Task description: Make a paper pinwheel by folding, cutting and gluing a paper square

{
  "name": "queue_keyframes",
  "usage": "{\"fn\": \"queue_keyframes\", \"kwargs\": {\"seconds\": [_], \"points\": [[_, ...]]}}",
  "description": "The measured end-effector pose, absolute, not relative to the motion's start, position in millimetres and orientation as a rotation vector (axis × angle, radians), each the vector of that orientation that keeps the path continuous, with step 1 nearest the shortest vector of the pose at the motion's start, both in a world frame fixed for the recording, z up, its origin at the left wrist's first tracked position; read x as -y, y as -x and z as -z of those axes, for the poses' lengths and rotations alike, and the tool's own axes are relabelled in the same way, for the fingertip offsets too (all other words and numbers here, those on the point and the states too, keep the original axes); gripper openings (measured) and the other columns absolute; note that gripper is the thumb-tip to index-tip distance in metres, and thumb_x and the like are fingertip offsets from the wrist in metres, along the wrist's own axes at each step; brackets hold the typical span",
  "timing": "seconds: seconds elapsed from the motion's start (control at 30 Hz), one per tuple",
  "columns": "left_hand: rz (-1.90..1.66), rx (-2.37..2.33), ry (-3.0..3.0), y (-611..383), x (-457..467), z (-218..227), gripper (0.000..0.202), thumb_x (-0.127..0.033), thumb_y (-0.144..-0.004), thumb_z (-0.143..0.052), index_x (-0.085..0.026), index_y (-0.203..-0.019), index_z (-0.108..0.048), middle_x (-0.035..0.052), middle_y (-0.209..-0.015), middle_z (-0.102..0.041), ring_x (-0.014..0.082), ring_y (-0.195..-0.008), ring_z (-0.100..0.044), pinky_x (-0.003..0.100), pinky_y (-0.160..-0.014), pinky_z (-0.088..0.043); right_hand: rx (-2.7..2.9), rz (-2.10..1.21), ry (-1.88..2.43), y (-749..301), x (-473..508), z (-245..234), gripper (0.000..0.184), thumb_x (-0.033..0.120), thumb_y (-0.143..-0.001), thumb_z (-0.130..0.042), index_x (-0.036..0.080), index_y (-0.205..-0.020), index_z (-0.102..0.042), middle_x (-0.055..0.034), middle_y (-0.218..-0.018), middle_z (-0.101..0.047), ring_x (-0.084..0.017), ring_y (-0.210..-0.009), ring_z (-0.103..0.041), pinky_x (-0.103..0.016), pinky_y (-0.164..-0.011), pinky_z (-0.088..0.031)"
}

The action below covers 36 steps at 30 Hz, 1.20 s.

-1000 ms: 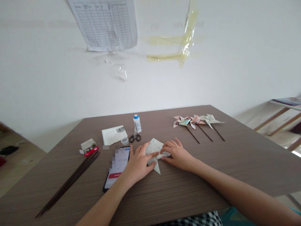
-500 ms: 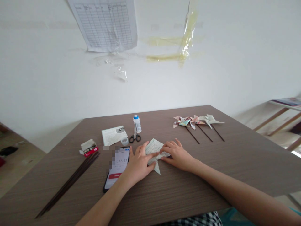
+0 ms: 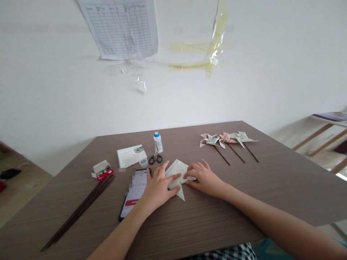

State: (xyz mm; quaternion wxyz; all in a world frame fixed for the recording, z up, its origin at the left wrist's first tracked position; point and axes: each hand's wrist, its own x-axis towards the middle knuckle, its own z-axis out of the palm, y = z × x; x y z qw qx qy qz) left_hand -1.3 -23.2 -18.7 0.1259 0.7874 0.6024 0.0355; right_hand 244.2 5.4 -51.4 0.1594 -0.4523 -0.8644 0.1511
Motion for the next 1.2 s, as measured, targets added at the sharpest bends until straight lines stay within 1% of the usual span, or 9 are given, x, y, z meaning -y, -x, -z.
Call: {"fn": "queue_keyframes", "kwargs": {"seconds": [0.13,0.27,0.43,0.53,0.7,0.83,1.0,1.1,1.2], "points": [[-0.102,-1.773,-2.302,2.2,22.7,20.0,0.05,-0.045,-0.108,-0.085,-0.044,-0.158,-0.083,0.0099,-0.201,-0.033,0.0527,-0.181,-0.038,0.092,-0.143,-0.011,2.464,-0.442,1.282,-244.6,-5.0,51.5,0.022,0.032,-0.113,-0.078,0.031,-0.131,-0.092,-0.0134,-0.141,-0.082,-0.039,-0.142,-0.074,-0.089,-0.14,-0.027],[-0.136,-1.787,-2.312,1.9,23.6,20.2,0.051,-0.046,-0.106,-0.087,-0.042,-0.157,-0.083,0.0116,-0.201,-0.034,0.0546,-0.18,-0.04,0.093,-0.142,-0.012,2.446,-0.437,1.281,-244.1,-4.4,51.4,0.023,0.028,-0.112,-0.079,0.03,-0.13,-0.092,-0.0155,-0.141,-0.083,-0.04,-0.141,-0.075,-0.087,-0.142,-0.026],[-0.194,-1.791,-2.343,2.1,24.8,20.2,0.06,-0.042,-0.103,-0.09,-0.041,-0.162,-0.08,0.0128,-0.199,-0.038,0.0552,-0.178,-0.042,0.094,-0.142,-0.015,2.471,-0.439,1.303,-243.5,-4.8,50.3,0.022,0.029,-0.111,-0.081,0.03,-0.13,-0.091,-0.0133,-0.141,-0.082,-0.038,-0.142,-0.074,-0.089,-0.141,-0.026],[-0.196,-1.74,-2.38,2.6,25.2,19.9,0.054,-0.038,-0.105,-0.088,-0.042,-0.158,-0.082,0.0129,-0.198,-0.04,0.054,-0.177,-0.044,0.094,-0.141,-0.014,2.469,-0.422,1.296,-243.6,-5.1,50.8,0.021,0.029,-0.111,-0.081,0.031,-0.13,-0.091,-0.013,-0.141,-0.082,-0.038,-0.141,-0.074,-0.088,-0.14,-0.027],[-0.145,-1.709,-2.412,3.1,25.4,19.5,0.046,-0.036,-0.108,-0.086,-0.046,-0.153,-0.085,0.0099,-0.198,-0.041,0.0494,-0.177,-0.045,0.093,-0.142,-0.012,2.464,-0.403,1.276,-245.0,-6.2,53.9,0.021,0.031,-0.111,-0.081,0.033,-0.129,-0.091,-0.012,-0.139,-0.082,-0.038,-0.141,-0.075,-0.087,-0.14,-0.03],[-0.114,-1.718,-2.384,2.7,25.6,19.1,0.045,-0.038,-0.109,-0.084,-0.049,-0.153,-0.085,0.007,-0.198,-0.041,0.0488,-0.178,-0.045,0.092,-0.143,-0.011,2.46,-0.401,1.256,-246.2,-7.1,55.9,0.02,0.031,-0.112,-0.08,0.032,-0.129,-0.091,-0.0126,-0.138,-0.082,-0.038,-0.14,-0.074,-0.088,-0.14,-0.029],[-0.123,-1.771,-2.338,1.6,25.2,16.4,0.045,-0.042,-0.106,-0.087,-0.047,-0.151,-0.086,0.0065,-0.198,-0.041,0.0519,-0.178,-0.043,0.091,-0.144,-0.012,2.456,-0.385,1.241,-246.3,-8.2,57.8,0.021,0.029,-0.11,-0.082,0.032,-0.128,-0.091,-0.0123,-0.135,-0.083,-0.038,-0.137,-0.076,-0.09,-0.137,-0.032],[-0.114,-1.785,-2.32,2.0,24.6,15.6,0.048,-0.046,-0.106,-0.087,-0.045,-0.153,-0.085,0.0077,-0.199,-0.038,0.0531,-0.179,-0.041,0.09,-0.145,-0.013,2.454,-0.373,1.246,-245.7,-7.8,57.2,0.02,0.029,-0.11,-0.082,0.032,-0.128,-0.091,-0.0116,-0.134,-0.083,-0.036,-0.136,-0.076,-0.089,-0.137,-0.032],[-0.096,-1.778,-2.332,2.9,24.2,16.9,0.051,-0.048,-0.107,-0.085,-0.043,-0.158,-0.083,0.0106,-0.2,-0.035,0.053,-0.18,-0.039,0.091,-0.143,-0.014,2.459,-0.4,1.278,-244.8,-6.2,54.2,0.021,0.029,-0.11,-0.081,0.032,-0.128,-0.091,-0.0116,-0.137,-0.083,-0.036,-0.138,-0.076,-0.088,-0.139,-0.03]]}}
